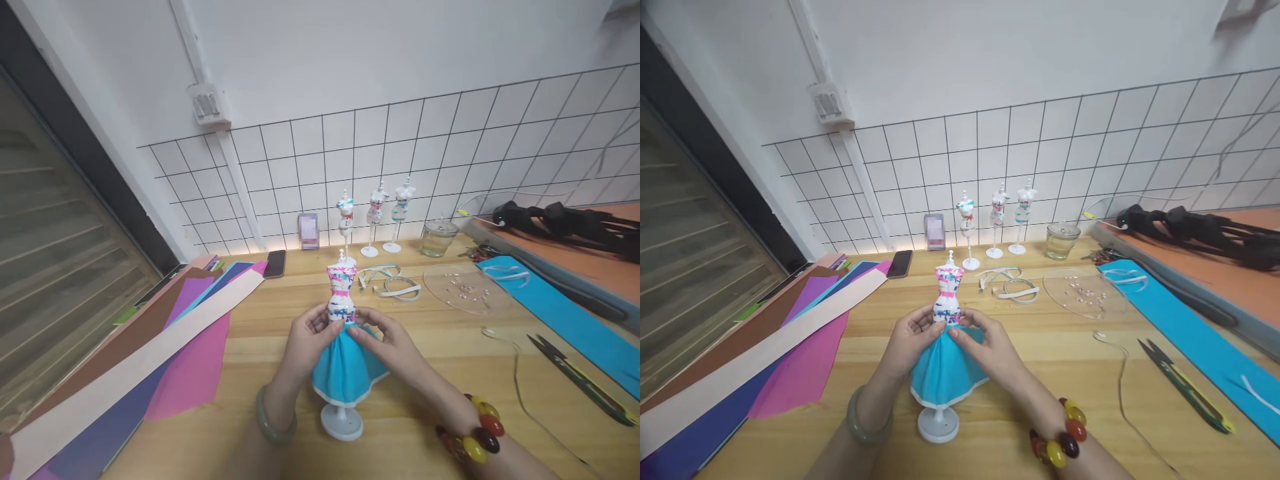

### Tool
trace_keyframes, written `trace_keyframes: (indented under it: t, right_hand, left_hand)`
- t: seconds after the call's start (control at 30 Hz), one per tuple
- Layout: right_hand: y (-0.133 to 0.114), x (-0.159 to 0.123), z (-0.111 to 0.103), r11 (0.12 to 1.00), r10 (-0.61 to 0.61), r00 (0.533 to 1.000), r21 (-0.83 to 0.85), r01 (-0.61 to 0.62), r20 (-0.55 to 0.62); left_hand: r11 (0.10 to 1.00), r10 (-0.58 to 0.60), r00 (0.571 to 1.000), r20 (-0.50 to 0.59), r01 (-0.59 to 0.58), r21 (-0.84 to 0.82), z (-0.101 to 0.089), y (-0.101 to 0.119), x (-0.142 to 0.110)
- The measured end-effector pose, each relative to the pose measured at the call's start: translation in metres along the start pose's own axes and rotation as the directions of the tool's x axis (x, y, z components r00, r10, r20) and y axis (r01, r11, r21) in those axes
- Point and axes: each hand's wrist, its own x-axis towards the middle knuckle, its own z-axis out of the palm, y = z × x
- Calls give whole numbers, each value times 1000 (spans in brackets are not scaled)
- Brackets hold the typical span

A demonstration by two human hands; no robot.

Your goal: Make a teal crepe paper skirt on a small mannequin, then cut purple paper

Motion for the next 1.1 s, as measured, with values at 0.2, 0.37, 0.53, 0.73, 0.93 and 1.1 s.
trace_keyframes:
  t: [0.2,0.37,0.53,0.73,0.93,1.1]
  right_hand:
    - [3,0,2,999,-1,997,-37,-1,-78]
    - [4,0,3,998,-30,995,-64,24,-94]
    - [2,0,8,995,-86,992,-51,82,-87]
    - [-22,3,0,976,-23,993,-218,-2,-113]
    - [-49,-12,-50,877,5,993,-477,-63,-121]
    - [-10,-50,-129,541,74,968,-806,-240,-238]
  left_hand:
    - [999,30,998,53,-31,16,2,3,-2]
    - [999,35,999,33,-36,29,3,2,-3]
    - [996,33,999,-27,-30,88,1,3,-1]
    - [997,-12,991,-130,22,77,-10,1,5]
    - [994,-96,969,-226,106,30,-12,0,11]
    - [992,-130,969,-209,128,-24,-8,0,11]
